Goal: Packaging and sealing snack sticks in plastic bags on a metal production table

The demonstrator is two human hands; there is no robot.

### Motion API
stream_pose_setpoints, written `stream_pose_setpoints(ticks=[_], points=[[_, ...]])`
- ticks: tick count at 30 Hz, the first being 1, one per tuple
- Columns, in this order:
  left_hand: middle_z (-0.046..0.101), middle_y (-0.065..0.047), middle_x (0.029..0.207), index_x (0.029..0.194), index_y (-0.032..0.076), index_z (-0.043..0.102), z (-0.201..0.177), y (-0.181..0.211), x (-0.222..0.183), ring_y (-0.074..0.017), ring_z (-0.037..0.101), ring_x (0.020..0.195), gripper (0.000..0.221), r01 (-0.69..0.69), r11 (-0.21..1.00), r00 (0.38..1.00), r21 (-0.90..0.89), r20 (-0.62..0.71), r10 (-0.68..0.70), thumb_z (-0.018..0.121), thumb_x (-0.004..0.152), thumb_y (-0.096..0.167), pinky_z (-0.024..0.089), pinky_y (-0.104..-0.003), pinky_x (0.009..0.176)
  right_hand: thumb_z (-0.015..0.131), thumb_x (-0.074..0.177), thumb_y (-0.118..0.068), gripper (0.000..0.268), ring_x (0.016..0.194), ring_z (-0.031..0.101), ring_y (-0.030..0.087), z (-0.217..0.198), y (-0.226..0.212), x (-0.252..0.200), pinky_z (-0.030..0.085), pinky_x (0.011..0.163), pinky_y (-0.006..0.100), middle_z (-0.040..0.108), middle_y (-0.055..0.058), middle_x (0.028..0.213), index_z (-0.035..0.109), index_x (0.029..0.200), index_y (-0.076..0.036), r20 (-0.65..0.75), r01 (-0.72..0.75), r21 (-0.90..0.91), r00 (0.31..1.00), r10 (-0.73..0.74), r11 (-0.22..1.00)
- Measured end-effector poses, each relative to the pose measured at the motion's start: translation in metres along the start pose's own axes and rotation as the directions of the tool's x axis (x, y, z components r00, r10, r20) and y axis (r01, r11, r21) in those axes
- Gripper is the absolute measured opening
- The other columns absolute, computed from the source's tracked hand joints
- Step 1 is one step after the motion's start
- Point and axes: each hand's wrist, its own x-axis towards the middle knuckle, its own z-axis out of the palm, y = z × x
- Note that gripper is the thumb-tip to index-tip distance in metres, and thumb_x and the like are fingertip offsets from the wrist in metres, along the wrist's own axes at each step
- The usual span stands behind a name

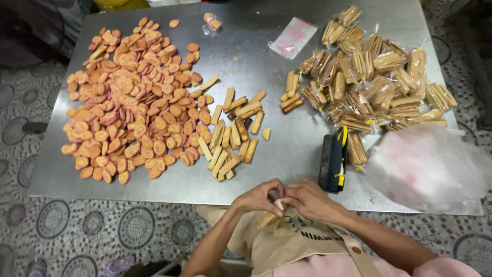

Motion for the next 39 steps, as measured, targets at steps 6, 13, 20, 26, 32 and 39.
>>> stream_pose_setpoints(ticks=[6,13,20,26,32,39], points=[[0.071,-0.004,0.113,0.142,0.008,0.054,0.016,-0.026,0.035,-0.0144,0.062,0.104,0.089,-0.039,0.933,0.974,-0.358,0.194,0.116,0.099,0.065,0.020,0.051,-0.034,0.097,0.060,0.103,-0.037,0.039,0.074,0.066,0.034,0.015,0.029,-0.015,0.049,0.069,0.043,0.063,0.007,0.073,0.056,0.071,-0.014,-0.175,0.114,-0.139,0.975,-0.137,0.984],[0.069,-0.008,0.096,0.103,0.018,0.064,0.053,0.042,0.036,-0.0374,0.069,0.094,0.049,-0.087,0.767,0.980,0.635,-0.082,0.179,0.077,0.072,0.054,0.054,-0.051,0.079,0.065,0.098,-0.027,0.033,0.064,0.067,0.030,0.031,0.059,-0.055,0.049,0.063,0.039,0.063,0.008,0.063,0.066,0.068,-0.013,-0.286,-0.296,0.136,0.902,0.324,0.945],[0.065,-0.011,0.093,0.103,0.015,0.056,0.069,0.031,0.049,-0.0422,0.069,0.093,0.040,-0.114,0.709,0.984,0.696,-0.022,0.179,0.074,0.076,0.039,0.055,-0.056,0.079,0.068,0.096,-0.025,0.029,0.071,0.061,0.021,0.096,0.131,-0.100,0.050,0.071,0.039,0.068,0.009,0.066,0.074,0.073,-0.009,-0.223,-0.467,0.557,0.712,0.666,0.686],[0.065,-0.009,0.094,0.123,0.020,0.051,0.100,0.044,0.066,-0.0400,0.073,0.085,0.050,-0.112,0.453,0.993,0.885,0.086,0.078,0.076,0.081,0.033,0.057,-0.053,0.074,0.064,0.100,-0.019,0.031,0.059,0.050,0.009,0.080,0.103,-0.118,0.041,0.060,0.025,0.050,-0.005,0.056,0.069,0.070,-0.009,-0.217,-0.364,0.762,0.634,0.742,0.535],[0.062,-0.009,0.101,0.114,0.018,0.051,0.102,0.042,0.077,-0.0368,0.068,0.094,0.043,-0.081,0.312,0.997,0.947,0.073,0.037,0.071,0.087,0.044,0.054,-0.052,0.079,0.064,0.102,-0.014,0.030,0.069,0.051,0.012,0.018,0.029,-0.099,0.044,0.066,0.029,0.053,-0.004,0.066,0.066,0.073,-0.011,-0.288,-0.328,0.765,0.596,0.750,0.554],[0.061,-0.012,0.095,0.126,0.012,0.052,0.100,0.061,0.099,-0.0362,0.065,0.091,0.051,-0.107,0.235,0.981,0.966,0.065,0.182,0.076,0.086,0.033,0.053,-0.053,0.073,0.063,0.109,-0.023,0.032,0.064,0.047,0.015,0.026,0.089,-0.115,0.039,0.062,0.030,0.052,-0.001,0.064,0.068,0.080,-0.009,-0.297,-0.357,0.756,0.559,0.774,0.548]])
